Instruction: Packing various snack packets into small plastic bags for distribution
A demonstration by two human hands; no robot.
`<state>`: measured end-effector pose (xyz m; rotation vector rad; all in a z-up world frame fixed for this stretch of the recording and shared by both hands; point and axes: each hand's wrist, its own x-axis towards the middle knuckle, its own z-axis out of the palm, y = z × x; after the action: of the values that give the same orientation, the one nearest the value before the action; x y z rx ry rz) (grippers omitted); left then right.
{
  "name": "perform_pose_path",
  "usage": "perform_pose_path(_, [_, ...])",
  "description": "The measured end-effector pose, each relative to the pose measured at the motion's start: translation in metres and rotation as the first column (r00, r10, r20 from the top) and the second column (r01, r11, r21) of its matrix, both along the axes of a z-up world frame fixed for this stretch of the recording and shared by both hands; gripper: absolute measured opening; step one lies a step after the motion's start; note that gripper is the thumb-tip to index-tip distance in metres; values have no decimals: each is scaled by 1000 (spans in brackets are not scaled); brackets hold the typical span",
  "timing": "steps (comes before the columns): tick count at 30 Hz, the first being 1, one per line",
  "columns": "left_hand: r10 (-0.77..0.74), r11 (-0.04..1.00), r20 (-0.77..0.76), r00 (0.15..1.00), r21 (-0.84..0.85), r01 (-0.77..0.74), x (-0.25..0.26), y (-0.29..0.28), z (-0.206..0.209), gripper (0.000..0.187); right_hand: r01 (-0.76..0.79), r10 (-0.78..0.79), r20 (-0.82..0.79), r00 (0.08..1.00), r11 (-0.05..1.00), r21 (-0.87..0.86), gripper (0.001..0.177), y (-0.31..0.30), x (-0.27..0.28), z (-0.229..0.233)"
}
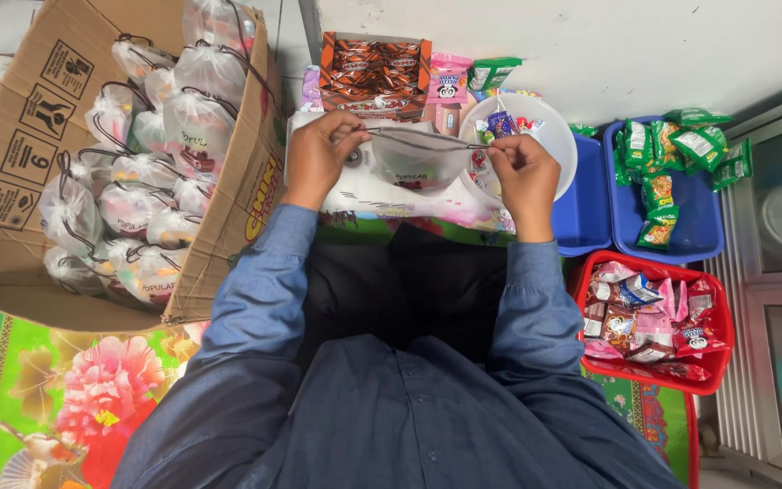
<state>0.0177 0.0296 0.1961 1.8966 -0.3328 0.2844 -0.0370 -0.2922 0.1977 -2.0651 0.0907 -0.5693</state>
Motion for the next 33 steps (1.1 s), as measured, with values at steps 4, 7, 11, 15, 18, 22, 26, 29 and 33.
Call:
perform_pose_path(4, [34, 981, 151, 988, 183, -62, -10, 15, 24, 13, 24, -23, 37, 999, 999, -39, 14, -7, -9, -1])
perform_pose_path(7, [56, 944, 243, 968, 302, -131, -14, 21, 23, 10, 54, -48, 53, 997, 992, -112, 14, -11, -14, -1])
perform_pose_path(11, [73, 930, 271, 960, 329, -163, -16, 27, 19, 11, 144, -139, 54, 989, 983, -111, 14, -21, -16, -5])
perform_pose_path(15, [140, 937, 238, 961, 283, -206, -12, 36, 14, 9, 201, -193, 81, 978, 974, -109, 13, -50, -16, -15])
perform_pose_path(18, [211, 950, 208, 955, 185, -250, -8, 38, 8, 11, 227, -224, 65, 972, 973, -44, 12, -56, -18, -17])
perform_pose_path(22, [255, 966, 69, 964, 27, -258, 1, 8, -23, 7, 153, -154, 8, 988, 986, 68, 12, -32, -11, -22])
perform_pose_path(26, [-16, 969, -81, 997, -247, -5, 6, -24, -63, 6, -47, 52, -49, 997, 993, 109, 11, -8, 0, -27])
perform_pose_path(29, [-242, 911, -94, 966, -365, 193, 14, -48, -106, 29, -232, 236, -78, 969, 971, 57, 10, 15, 4, -15])
perform_pose_path(33, [-262, 937, -90, 961, -260, 232, 5, -65, -87, 76, -273, 297, -252, 921, 954, 125, 52, 37, 22, -27])
